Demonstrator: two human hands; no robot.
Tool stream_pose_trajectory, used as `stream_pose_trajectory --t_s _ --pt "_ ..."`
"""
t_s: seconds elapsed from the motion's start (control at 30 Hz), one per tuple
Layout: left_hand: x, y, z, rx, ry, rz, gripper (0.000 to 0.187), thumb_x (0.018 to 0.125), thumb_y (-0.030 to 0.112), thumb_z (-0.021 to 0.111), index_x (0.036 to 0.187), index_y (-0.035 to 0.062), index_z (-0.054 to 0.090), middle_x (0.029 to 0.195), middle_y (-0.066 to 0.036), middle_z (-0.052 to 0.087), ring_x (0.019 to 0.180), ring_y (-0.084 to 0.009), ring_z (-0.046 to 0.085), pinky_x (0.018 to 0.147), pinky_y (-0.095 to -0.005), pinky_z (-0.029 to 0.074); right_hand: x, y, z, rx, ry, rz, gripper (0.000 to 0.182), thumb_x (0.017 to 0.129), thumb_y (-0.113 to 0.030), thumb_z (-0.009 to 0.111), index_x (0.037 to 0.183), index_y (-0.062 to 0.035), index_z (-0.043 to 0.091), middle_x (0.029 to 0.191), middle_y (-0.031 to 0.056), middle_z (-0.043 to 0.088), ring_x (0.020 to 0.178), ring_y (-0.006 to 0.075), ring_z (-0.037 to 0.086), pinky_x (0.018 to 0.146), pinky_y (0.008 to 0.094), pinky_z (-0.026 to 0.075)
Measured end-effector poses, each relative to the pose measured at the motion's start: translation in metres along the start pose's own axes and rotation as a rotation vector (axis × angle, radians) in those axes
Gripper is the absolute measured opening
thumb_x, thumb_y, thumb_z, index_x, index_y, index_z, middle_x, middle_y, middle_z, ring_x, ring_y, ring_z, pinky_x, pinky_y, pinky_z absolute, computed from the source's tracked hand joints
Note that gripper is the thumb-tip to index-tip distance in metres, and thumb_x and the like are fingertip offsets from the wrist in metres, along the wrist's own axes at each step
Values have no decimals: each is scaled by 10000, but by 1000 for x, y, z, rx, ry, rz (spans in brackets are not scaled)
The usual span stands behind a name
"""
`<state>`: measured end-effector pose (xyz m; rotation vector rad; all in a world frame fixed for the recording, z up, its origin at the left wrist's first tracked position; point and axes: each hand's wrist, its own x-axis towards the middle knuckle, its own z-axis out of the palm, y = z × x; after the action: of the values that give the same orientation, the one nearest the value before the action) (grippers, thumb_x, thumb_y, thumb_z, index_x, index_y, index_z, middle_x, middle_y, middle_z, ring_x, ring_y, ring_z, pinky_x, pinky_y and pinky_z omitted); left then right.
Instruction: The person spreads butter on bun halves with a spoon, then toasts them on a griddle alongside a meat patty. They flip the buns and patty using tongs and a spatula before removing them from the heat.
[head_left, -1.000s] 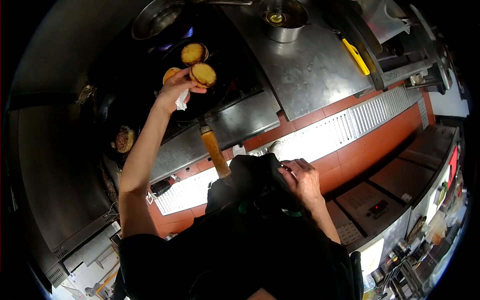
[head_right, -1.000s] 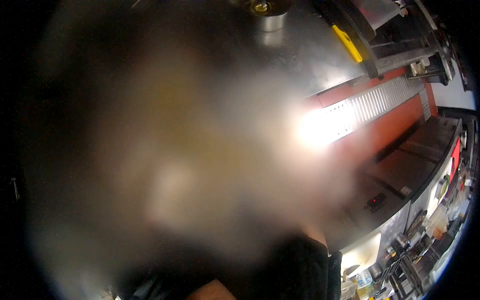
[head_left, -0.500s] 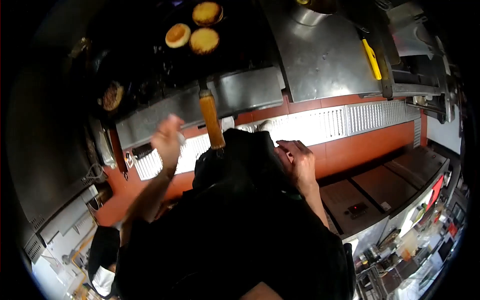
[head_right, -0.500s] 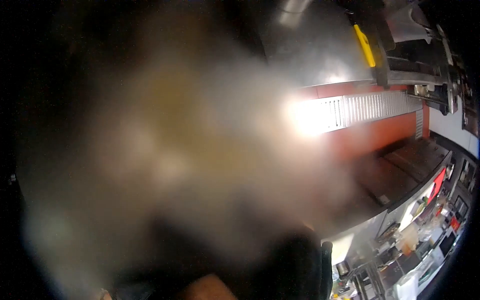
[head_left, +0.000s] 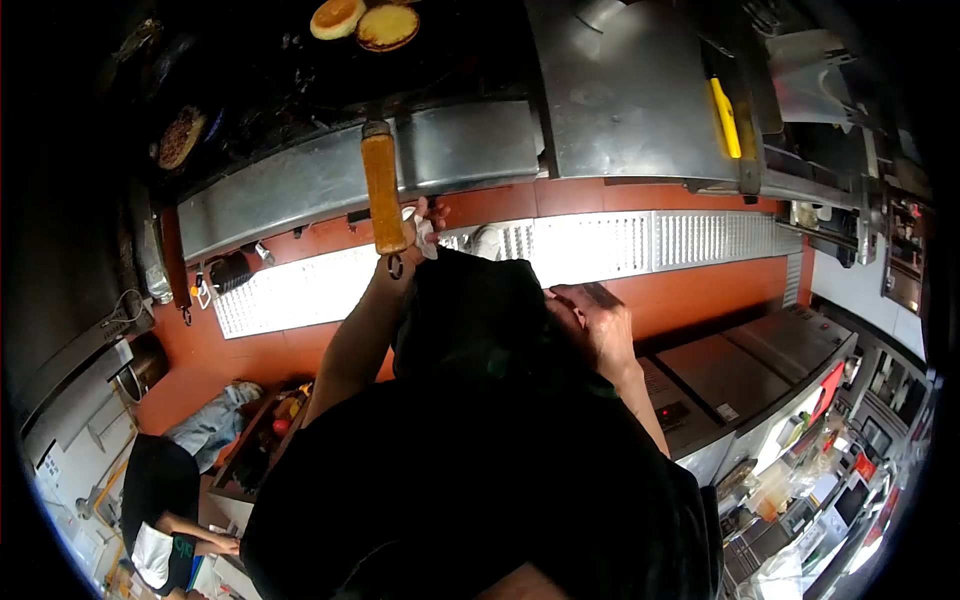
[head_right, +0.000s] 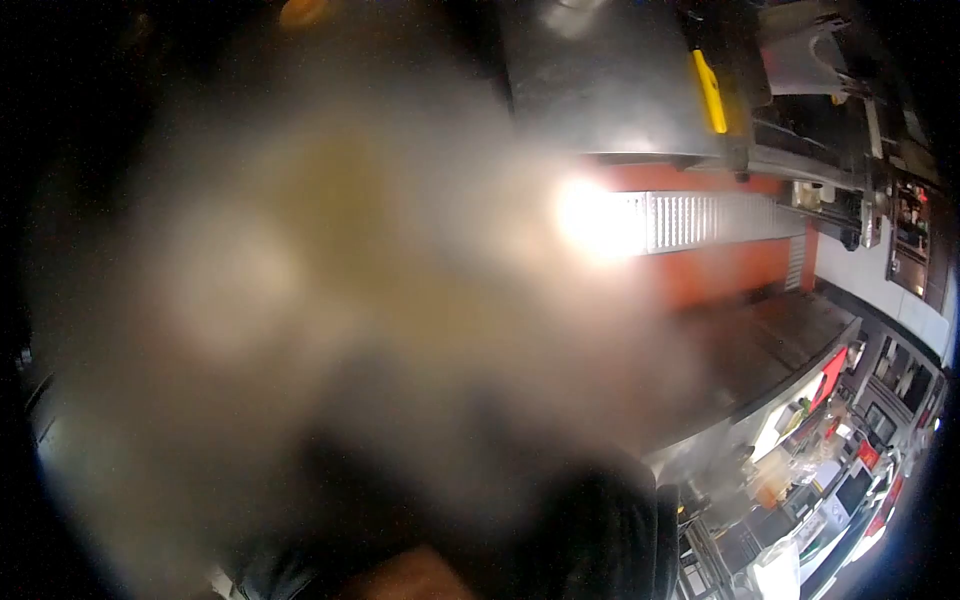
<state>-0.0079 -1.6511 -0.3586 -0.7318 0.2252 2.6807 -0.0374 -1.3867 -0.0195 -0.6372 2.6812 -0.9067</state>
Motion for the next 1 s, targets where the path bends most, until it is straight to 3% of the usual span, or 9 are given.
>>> stream_pose_trajectory --t_s 0.07,0.33,0.4,0.5,0.57,0.8,0.9,0.97,1.0 --pt "26 -6 -12 28 145 58 349 907 362 506 988 26 548 939 -103 625 669 -192 612 440 -241 451 -6 5 -2 -42 -16 22 133 762 -78 680 876 -11 663 823 118 670 681 252 645 613 314 507" --pt "47 -13 -15 -112 15 130 317 907 320 515 947 6 533 860 -99 612 609 -178 576 395 -229 409 -11 21 -8 -100 -96 -28 131 784 -102 667 883 -16 662 834 114 670 671 241 646 620 320 518" --pt "58 -14 -27 -106 182 136 266 901 290 531 963 31 525 878 -99 611 610 -175 570 394 -234 405 -9 22 -9 -88 -127 -42 133 783 -102 667 883 -13 660 835 117 669 674 245 646 620 323 517" --pt "41 -20 7 -134 214 225 201 904 263 533 960 72 515 866 -97 616 601 -174 571 389 -240 401 -6 20 -10 -108 -110 -104 134 784 -96 662 884 -7 656 835 132 664 692 266 645 631 333 517" --pt "58 -19 -20 -208 183 157 163 900 254 543 948 102 507 844 -91 619 595 -175 574 386 -243 401 -4 19 -12 -88 -115 -39 134 783 -83 658 889 -1 652 827 146 659 713 288 641 641 342 513" --pt "72 -26 -30 -80 196 225 176 868 249 601 912 101 516 796 -59 627 571 -148 575 384 -235 409 4 19 -15 -166 -131 -105 133 784 -63 650 901 0 653 833 147 659 706 288 644 639 345 511" --pt "51 -29 13 114 436 379 189 848 240 634 881 82 536 739 -45 621 530 -145 568 394 -257 423 3 29 -12 -116 -97 -144 125 796 -72 639 900 -5 654 837 137 661 703 282 647 640 343 511" --pt "82 -31 -41 203 332 316 231 830 249 656 905 67 535 727 -46 613 529 -140 566 407 -283 427 3 29 -12 -82 -123 -93 124 803 -85 632 905 -16 654 836 125 662 710 276 649 641 341 512" --pt "82 -28 -35 207 328 319 231 830 249 656 905 67 535 727 -46 613 529 -140 566 407 -283 427 4 27 -15 -127 -167 -60 124 803 -88 632 911 -29 653 832 122 662 710 271 648 641 335 512"
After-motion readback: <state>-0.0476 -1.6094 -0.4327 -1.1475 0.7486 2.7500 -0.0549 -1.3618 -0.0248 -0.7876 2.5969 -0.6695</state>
